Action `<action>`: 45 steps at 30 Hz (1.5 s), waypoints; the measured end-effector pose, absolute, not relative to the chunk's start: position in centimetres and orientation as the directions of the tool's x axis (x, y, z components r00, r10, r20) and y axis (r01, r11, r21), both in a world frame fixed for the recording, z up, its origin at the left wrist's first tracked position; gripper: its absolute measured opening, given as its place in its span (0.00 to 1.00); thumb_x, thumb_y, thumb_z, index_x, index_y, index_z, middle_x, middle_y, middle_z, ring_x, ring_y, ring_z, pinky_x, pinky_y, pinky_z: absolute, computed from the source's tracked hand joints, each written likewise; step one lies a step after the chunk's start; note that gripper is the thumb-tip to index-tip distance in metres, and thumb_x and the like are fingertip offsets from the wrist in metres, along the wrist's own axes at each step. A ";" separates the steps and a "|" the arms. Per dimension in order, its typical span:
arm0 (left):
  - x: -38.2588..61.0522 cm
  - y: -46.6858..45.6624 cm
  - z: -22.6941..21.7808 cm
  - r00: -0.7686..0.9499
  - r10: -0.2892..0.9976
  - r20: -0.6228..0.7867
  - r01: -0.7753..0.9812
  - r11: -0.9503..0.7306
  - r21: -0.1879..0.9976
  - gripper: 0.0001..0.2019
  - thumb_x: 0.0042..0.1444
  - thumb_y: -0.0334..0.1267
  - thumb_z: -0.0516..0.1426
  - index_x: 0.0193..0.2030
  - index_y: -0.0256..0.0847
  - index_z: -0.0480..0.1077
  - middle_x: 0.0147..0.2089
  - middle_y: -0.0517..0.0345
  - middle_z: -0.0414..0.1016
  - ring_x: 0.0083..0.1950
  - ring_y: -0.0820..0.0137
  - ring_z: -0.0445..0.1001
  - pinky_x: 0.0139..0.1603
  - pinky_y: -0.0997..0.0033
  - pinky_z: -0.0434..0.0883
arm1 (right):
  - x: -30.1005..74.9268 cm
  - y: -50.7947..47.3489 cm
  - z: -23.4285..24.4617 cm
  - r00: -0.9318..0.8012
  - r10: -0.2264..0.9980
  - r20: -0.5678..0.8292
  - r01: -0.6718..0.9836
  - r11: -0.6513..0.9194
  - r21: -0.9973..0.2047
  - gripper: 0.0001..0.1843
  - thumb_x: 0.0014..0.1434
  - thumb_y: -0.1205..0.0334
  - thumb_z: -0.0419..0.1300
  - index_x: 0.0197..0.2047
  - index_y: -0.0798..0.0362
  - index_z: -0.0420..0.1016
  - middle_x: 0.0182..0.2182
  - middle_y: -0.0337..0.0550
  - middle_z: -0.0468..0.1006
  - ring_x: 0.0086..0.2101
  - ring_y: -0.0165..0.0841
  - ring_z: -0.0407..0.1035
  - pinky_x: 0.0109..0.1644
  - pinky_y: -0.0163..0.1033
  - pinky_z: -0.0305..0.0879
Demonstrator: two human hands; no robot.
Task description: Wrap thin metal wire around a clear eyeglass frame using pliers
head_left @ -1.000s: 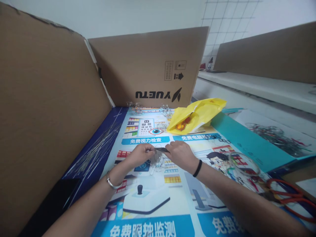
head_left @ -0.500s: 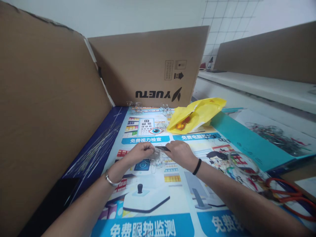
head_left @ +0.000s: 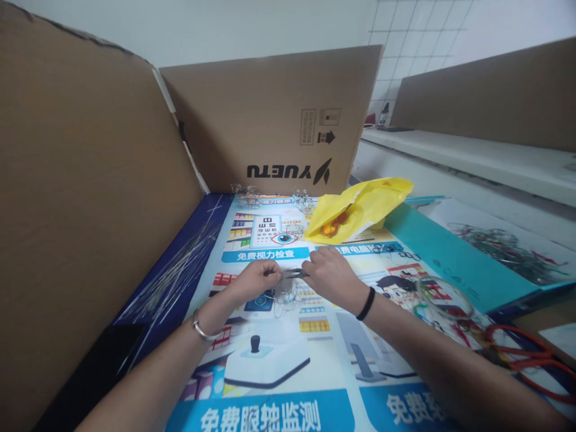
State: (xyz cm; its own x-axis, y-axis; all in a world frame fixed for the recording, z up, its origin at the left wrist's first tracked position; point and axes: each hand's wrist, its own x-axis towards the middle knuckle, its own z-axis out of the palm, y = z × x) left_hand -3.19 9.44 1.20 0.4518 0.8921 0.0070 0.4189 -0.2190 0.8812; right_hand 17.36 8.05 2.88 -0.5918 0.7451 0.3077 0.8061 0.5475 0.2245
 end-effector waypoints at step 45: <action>-2.3 8.8 1.5 0.432 0.902 0.018 0.352 -0.187 0.917 0.08 0.49 0.39 0.53 0.24 0.37 0.64 0.22 0.63 0.62 0.24 0.77 0.59 0.25 0.77 0.56 | 17.2 7.7 3.9 -0.493 0.845 0.208 0.870 0.477 0.124 0.14 0.56 0.50 0.54 0.31 0.52 0.72 0.28 0.44 0.74 0.33 0.36 0.66 0.33 0.37 0.50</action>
State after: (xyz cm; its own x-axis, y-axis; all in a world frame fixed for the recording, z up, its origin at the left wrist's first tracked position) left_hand -2.25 8.79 1.54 0.4317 0.9018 0.0181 0.3519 -0.1869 0.9172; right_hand 17.17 7.66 3.94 -0.4929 0.8448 0.2083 0.8701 0.4770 0.1240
